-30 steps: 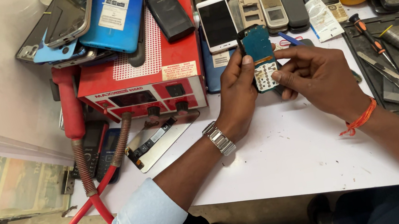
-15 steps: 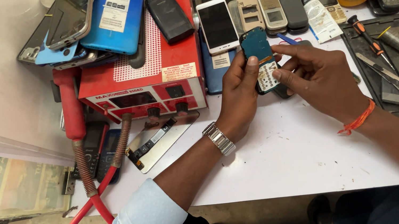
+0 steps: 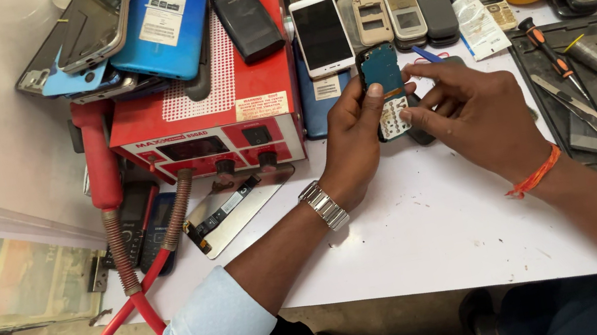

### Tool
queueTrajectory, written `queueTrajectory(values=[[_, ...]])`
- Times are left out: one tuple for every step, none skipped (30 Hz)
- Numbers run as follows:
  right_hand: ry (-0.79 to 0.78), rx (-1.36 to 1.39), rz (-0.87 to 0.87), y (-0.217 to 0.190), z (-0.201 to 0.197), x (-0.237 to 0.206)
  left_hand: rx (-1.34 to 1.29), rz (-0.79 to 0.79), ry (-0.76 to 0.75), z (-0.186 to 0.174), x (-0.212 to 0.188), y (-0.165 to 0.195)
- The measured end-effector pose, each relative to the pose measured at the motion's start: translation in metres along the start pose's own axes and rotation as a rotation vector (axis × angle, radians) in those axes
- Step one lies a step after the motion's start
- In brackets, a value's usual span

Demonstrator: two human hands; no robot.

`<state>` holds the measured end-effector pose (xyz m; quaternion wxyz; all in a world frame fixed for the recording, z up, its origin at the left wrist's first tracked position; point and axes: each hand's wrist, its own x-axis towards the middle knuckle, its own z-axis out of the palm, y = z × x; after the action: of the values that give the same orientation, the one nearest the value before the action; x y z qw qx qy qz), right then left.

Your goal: The person cleans a disassembled mobile phone circuit board with a small brush, then reattaches the board to the phone chassis and aligns the back cover. The person handles the phone body, circuit board, and back cover throughout the process.

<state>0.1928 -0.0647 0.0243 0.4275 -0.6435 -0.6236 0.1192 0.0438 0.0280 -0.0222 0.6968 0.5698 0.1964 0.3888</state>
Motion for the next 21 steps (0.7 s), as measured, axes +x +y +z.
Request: queueTrajectory(values=[[0.009, 0.001, -0.004, 0.001, 0.000, 0.001, -0.021, 0.008, 0.000, 0.000, 0.000, 0.000], [0.018, 0.002, -0.007, 0.002, 0.000, 0.002, -0.043, 0.016, -0.002, 0.000, 0.001, 0.000], [0.028, 0.002, -0.010, 0.003, 0.001, 0.002, -0.065, 0.024, -0.003, 0.000, 0.001, 0.000], [0.025, 0.012, -0.016, 0.004, 0.001, 0.003, -0.073, 0.021, 0.005, 0.000, 0.001, 0.000], [0.022, 0.022, -0.022, 0.005, 0.002, 0.003, -0.080, 0.020, 0.013, 0.000, 0.002, 0.000], [0.018, 0.032, -0.028, 0.006, 0.003, 0.004, -0.088, 0.018, 0.021, 0.000, 0.002, 0.000], [-0.005, 0.083, 0.026, 0.006, 0.004, 0.004, -0.072, 0.007, 0.036, 0.000, 0.002, 0.000], [-0.029, 0.135, 0.078, 0.007, 0.004, 0.005, -0.055, -0.003, 0.052, -0.001, 0.002, 0.000], [-0.054, 0.188, 0.130, 0.008, 0.004, 0.006, -0.038, -0.013, 0.069, -0.001, 0.002, 0.001], [-0.101, 0.255, 0.190, 0.008, 0.004, 0.007, -0.080, -0.022, 0.077, -0.002, 0.003, 0.001], [-0.149, 0.321, 0.251, 0.009, 0.003, 0.009, -0.123, -0.032, 0.085, -0.003, 0.004, 0.002], [-0.196, 0.387, 0.313, 0.010, 0.002, 0.010, -0.167, -0.043, 0.093, -0.003, 0.005, 0.003], [-0.209, 0.422, 0.354, 0.010, 0.002, 0.010, -0.189, -0.054, 0.086, -0.003, 0.005, 0.003], [-0.222, 0.456, 0.395, 0.011, 0.002, 0.011, -0.211, -0.065, 0.079, -0.004, 0.004, 0.004], [-0.236, 0.491, 0.436, 0.012, 0.002, 0.011, -0.234, -0.077, 0.072, -0.004, 0.004, 0.005], [-0.266, 0.529, 0.427, 0.012, 0.002, 0.011, -0.262, -0.087, 0.065, -0.004, 0.004, 0.007], [-0.297, 0.567, 0.417, 0.013, 0.003, 0.010, -0.290, -0.097, 0.057, -0.003, 0.003, 0.008], [-0.327, 0.606, 0.407, 0.014, 0.003, 0.010, -0.318, -0.107, 0.050, -0.003, 0.003, 0.009], [-0.328, 0.591, 0.415, 0.015, 0.004, 0.010, -0.315, -0.123, 0.042, -0.003, 0.002, 0.011], [-0.327, 0.575, 0.424, 0.017, 0.004, 0.009, -0.314, -0.139, 0.032, -0.003, 0.002, 0.013], [-0.327, 0.560, 0.432, 0.018, 0.004, 0.009, -0.311, -0.155, 0.023, -0.003, 0.002, 0.014]])
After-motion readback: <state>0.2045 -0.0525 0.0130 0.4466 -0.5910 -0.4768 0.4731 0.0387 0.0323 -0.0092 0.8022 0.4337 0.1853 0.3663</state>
